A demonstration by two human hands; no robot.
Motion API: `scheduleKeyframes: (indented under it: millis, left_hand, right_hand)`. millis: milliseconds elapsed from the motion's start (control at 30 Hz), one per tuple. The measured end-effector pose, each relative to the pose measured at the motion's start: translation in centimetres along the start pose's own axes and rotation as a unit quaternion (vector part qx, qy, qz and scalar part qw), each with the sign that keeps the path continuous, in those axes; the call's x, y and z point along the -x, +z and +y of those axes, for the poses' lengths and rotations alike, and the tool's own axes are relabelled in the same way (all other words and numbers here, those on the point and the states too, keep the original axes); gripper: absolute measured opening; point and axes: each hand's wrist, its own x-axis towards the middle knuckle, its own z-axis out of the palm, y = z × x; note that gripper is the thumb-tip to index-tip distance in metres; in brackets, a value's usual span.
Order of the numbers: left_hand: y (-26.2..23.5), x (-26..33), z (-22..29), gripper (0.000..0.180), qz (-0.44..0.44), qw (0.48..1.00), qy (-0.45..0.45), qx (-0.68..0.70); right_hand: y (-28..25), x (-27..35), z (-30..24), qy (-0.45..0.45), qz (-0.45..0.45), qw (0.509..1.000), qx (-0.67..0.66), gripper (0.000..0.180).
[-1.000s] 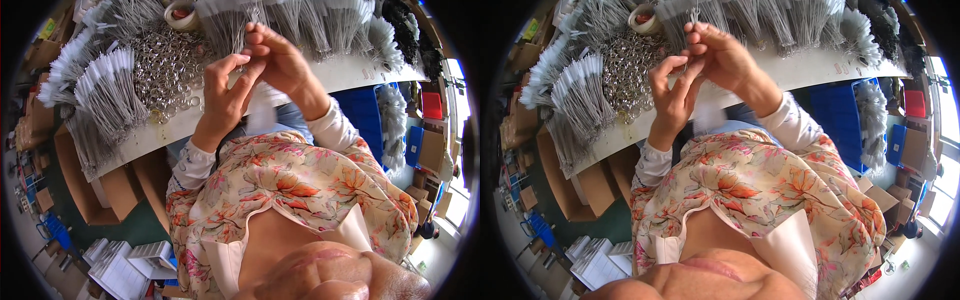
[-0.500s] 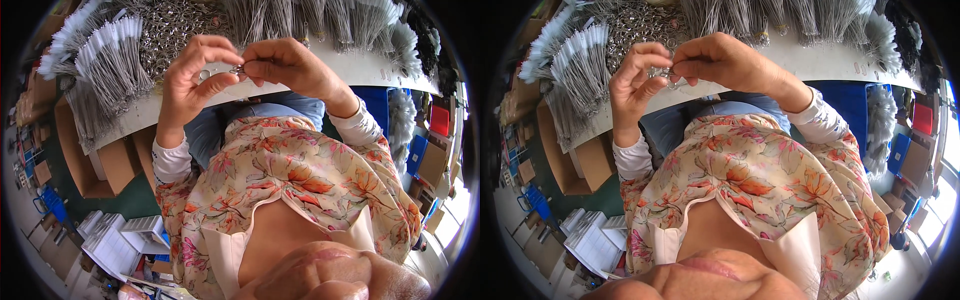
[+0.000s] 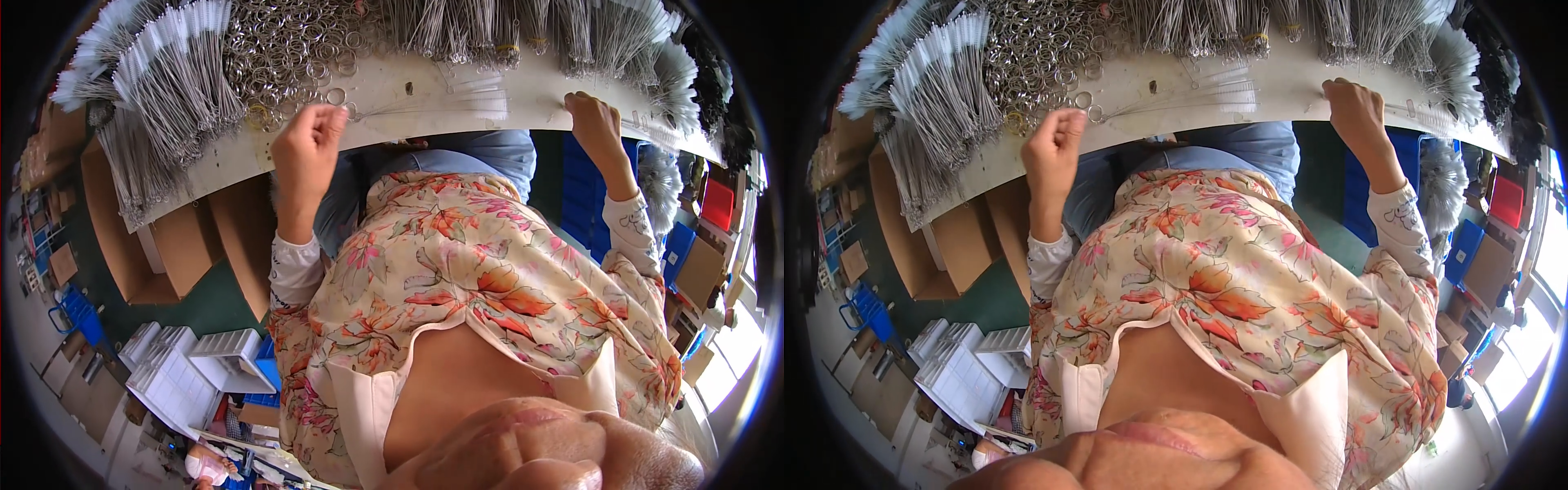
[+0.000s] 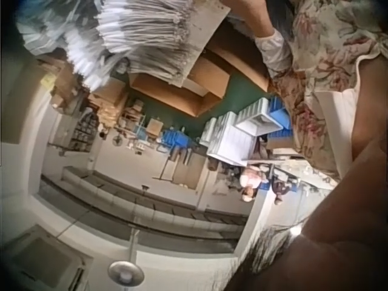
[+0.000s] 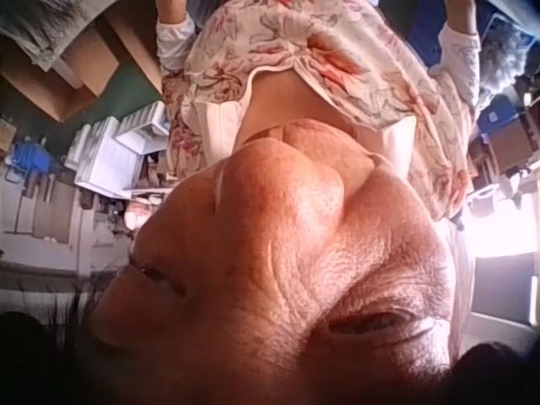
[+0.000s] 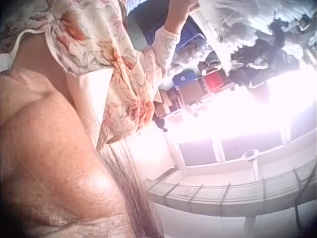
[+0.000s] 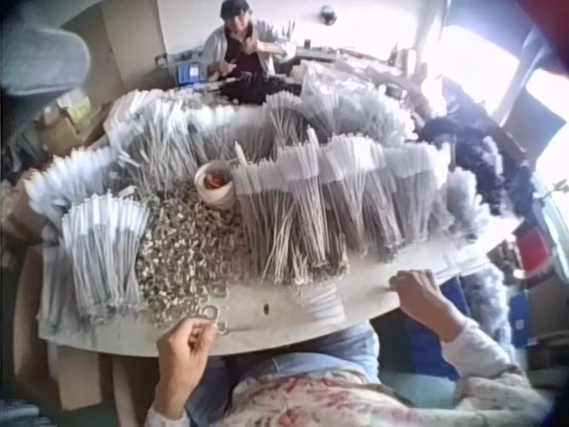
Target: Attaching metal rings to the ends of small white bottle brushes at a work table.
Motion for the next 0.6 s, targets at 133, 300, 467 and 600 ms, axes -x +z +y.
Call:
scheduleKeyframes:
  millis: [133,300,467,600]
  left_hand:
    - [1.9,0.5,-1.1,0.018,0.005,0.987,0.085,-0.139]
    - [1.7,0.4,0.0,0.008,0.030,0.945,0.004,0.325]
    - [-1.8,-1.6,3.3,0.013,0.053,0.955,0.059,0.288]
    - [-3.9,-2.5,3.6,0.012,-0.033,0.936,0.165,0.311]
  right_hand:
    - [1.2,-1.5,-3.9,0.038,0.037,0.913,-0.404,0.012]
    - [0.0,-5.1,-16.6,-0.186,0.128,0.877,-0.425,0.010]
    - [-1.3,-6.9,-18.2,-0.209,0.058,0.888,-0.404,0.012]
    - [-3.6,-7.8,-16.8,-0.207,-0.055,0.804,-0.555,0.013]
